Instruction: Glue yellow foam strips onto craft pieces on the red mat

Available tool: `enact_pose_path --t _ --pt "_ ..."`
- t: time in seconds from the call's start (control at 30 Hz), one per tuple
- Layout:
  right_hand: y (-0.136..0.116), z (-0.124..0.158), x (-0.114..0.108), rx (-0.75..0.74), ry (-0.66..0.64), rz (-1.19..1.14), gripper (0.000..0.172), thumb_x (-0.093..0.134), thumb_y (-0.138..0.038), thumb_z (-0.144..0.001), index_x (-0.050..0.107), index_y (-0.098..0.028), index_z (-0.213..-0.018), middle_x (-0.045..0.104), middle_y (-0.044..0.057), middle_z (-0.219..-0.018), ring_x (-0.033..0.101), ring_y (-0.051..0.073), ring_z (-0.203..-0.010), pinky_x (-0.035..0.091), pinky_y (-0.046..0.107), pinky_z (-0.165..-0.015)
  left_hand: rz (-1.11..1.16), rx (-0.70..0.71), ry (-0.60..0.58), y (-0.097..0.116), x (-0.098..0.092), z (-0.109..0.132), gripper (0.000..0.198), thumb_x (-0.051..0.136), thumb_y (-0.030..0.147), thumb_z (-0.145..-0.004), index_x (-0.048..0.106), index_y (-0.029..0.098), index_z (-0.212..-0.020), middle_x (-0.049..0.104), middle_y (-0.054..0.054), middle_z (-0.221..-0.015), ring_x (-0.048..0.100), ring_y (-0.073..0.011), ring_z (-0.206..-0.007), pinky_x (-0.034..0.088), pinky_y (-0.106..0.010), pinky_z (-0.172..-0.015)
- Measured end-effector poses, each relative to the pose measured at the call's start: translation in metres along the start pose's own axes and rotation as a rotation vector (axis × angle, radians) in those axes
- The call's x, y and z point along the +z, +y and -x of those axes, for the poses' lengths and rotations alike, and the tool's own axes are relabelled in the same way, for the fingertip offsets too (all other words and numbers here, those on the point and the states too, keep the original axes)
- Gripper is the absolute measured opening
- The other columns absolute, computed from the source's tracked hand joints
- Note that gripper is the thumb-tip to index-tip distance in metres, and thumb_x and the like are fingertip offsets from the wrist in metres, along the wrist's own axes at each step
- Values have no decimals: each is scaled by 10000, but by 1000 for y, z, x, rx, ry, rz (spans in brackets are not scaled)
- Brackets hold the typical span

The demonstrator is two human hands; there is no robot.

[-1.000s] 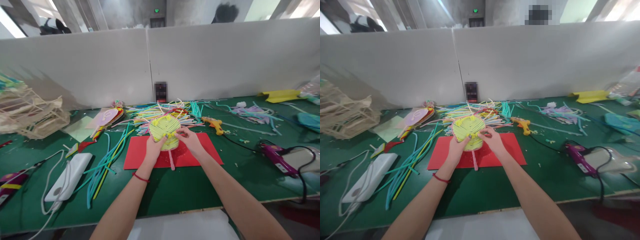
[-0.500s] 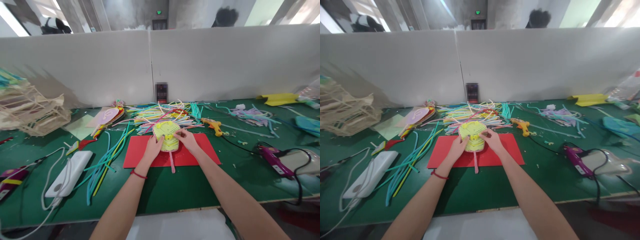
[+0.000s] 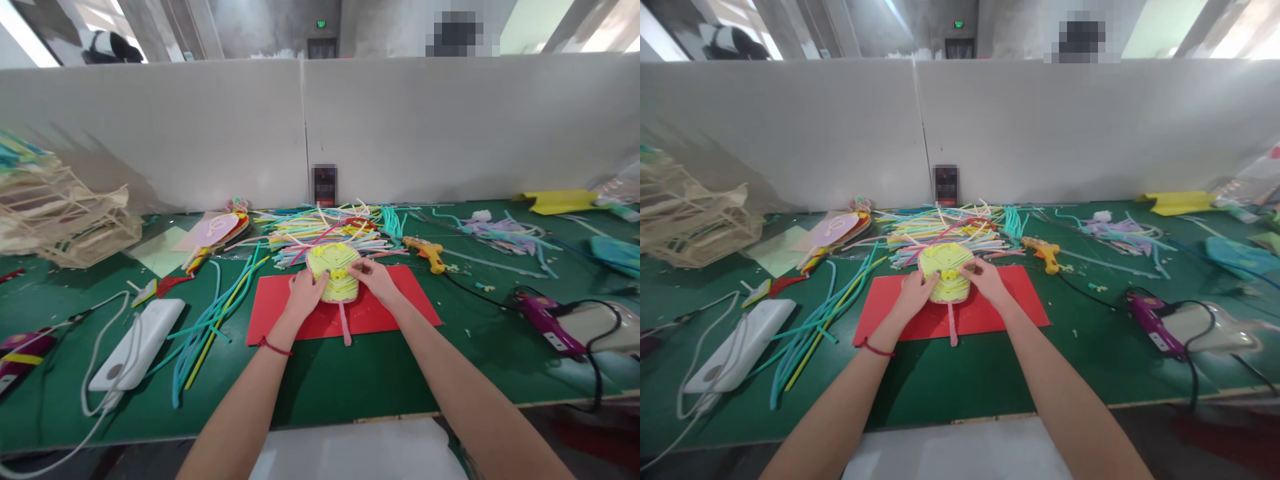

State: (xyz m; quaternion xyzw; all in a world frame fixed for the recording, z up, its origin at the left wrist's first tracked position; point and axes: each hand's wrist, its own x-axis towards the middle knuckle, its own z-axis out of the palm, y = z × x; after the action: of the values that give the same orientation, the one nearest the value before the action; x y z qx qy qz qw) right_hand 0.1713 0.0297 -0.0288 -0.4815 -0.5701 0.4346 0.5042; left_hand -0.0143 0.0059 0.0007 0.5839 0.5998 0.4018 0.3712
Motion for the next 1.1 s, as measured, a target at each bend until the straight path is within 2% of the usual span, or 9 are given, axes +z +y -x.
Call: enact_pose_path --t 0.07,0.13,0.23,0.3,0.37,0.5,0.7,0.87,1.1 --pt "-3 1 0 12 -2 -13 341 744 -496 -579 655 -201 -726 665 34 -769 601 210 -771 474 351 -718 41 -20 23 1 1 1 109 624 286 -743 650 182 -757 679 -50 -740 612 -256 -929 432 -343 -809" --pt "-4 1 0 9 13 -31 339 755 -496 -560 658 -205 -706 672 57 -913 604 232 -894 474 366 -784 103 -32 36 1 3 2 113 640 286 -724 650 180 -761 684 -46 -760 612 -253 -931 435 -351 -830" --pt "-7 1 -2 -6 38 -67 309 756 -488 -566 665 -218 -685 592 68 -1197 531 251 -1121 436 378 -909 250 -48 34 0 8 3 229 629 323 -725 656 163 -887 705 -79 -926 625 -259 -940 467 -362 -825" --pt "-9 1 -5 -10 51 -90 280 747 -478 -589 669 -226 -682 557 61 -1267 481 249 -1197 390 390 -976 373 -68 21 0 10 4 323 624 359 -723 647 143 -963 700 -107 -1018 637 -272 -953 497 -369 -803" --pt "-13 1 -8 -11 66 -115 275 737 -484 -605 666 -229 -682 550 59 -1287 468 249 -1217 361 405 -1007 487 -92 4 2 12 6 372 655 385 -692 653 131 -965 702 -118 -1035 642 -288 -967 514 -382 -803" --pt "-24 3 -12 -19 81 -150 289 740 -490 -599 649 -223 -662 547 63 -1296 466 261 -1224 381 411 -991 670 -127 -37 11 12 13 437 748 390 -599 674 137 -948 704 -119 -1051 641 -303 -995 511 -409 -854" --pt "-31 8 -8 -43 64 -101 245 757 -440 -589 645 -226 -630 553 65 -1253 450 278 -1224 414 405 -934 821 -184 -90 20 14 21 502 824 352 -520 680 127 -945 709 -141 -1030 655 -321 -968 503 -456 -877" --pt "-33 13 1 -94 66 -30 285 720 -471 -621 590 -217 -631 568 75 -1170 497 266 -1146 440 385 -871 879 -225 -57 18 17 20 488 834 330 -518 691 124 -936 706 -143 -1038 650 -323 -991 497 -462 -902" --pt "-36 19 12 -94 144 -133 271 698 -445 -660 550 -219 -650 546 76 -1178 505 263 -1137 459 383 -862 930 -214 21 18 17 20 496 831 325 -527 684 139 -962 692 -122 -1089 630 -311 -1042 500 -437 -916"
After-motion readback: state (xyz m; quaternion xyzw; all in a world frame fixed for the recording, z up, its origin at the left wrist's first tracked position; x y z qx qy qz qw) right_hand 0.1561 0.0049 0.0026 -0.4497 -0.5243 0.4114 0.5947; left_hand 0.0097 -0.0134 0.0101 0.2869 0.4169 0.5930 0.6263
